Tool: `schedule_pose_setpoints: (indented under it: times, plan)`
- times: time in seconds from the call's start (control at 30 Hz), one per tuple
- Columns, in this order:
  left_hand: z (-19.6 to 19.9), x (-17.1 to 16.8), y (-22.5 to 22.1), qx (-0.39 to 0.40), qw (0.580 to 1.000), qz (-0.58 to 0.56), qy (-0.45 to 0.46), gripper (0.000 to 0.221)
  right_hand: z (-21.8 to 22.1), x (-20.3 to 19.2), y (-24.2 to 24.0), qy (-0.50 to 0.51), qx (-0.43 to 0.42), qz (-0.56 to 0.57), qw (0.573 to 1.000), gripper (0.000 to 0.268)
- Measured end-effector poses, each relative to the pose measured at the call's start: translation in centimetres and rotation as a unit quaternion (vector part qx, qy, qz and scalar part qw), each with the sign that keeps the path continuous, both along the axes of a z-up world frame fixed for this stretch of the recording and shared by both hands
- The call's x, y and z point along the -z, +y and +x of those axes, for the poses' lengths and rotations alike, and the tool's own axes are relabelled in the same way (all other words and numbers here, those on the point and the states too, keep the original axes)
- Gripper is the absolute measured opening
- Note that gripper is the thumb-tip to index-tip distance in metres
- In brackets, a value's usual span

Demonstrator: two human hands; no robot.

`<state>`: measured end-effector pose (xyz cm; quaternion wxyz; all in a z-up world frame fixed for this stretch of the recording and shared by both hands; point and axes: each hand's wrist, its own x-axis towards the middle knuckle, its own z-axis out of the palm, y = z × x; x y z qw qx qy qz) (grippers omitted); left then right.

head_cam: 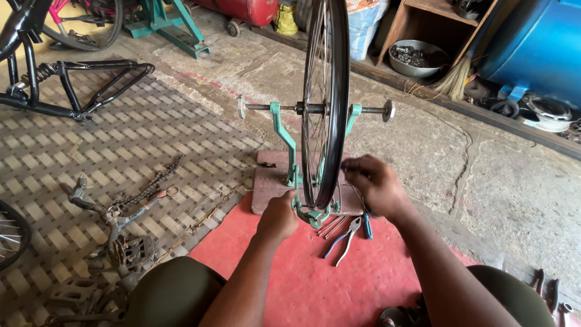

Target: The person trues a bicycle wheel by adjusting the spoke nipples by hand and using a tool, while the wheel is mounted on a stand.

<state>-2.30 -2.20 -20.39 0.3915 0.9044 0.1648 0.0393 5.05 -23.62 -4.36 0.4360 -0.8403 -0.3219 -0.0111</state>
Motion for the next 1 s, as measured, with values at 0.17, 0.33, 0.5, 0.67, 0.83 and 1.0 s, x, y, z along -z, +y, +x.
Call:
schedule_pose_setpoints:
  times: [0.17,0.33,0.5,0.67,0.83,1.0]
  plan:
    - [0.2,0.0,-0.1,-0.015,0.991,0.043,-0.126,0.037,-1.3,-2.0,1.3,-0.055,0.011,0.058,0.997,0.030]
    - [0.0,1.0,-0.1,0.009,0.995,0.041,-0.086,0.049,-1.8,-2.3,2.0,-0.087,0.021,0.046,0.995,0.032]
    - [-0.1,0.1,-0.5,0.021,0.992,0.063,-0.107,0.048,-2.2,-2.6,2.2,-0.090,0.016,0.057,0.994,0.031]
    - [-0.7,-0.9,-0.9,0.022,0.999,0.025,-0.039,0.051,-2.5,-2.8,2.2,-0.087,0.011,0.053,0.995,0.027]
    - [-0.4,-0.4,-0.9,0.024,0.995,0.072,-0.065,0.047,-2.7,-3.0,2.2,-0.091,0.018,0.048,0.995,0.025]
    - [-0.3,0.2,-0.9,0.030,0.995,0.062,-0.079,0.049,-2.1,-1.6,1.9,-0.148,0.017,0.032,0.988,0.020]
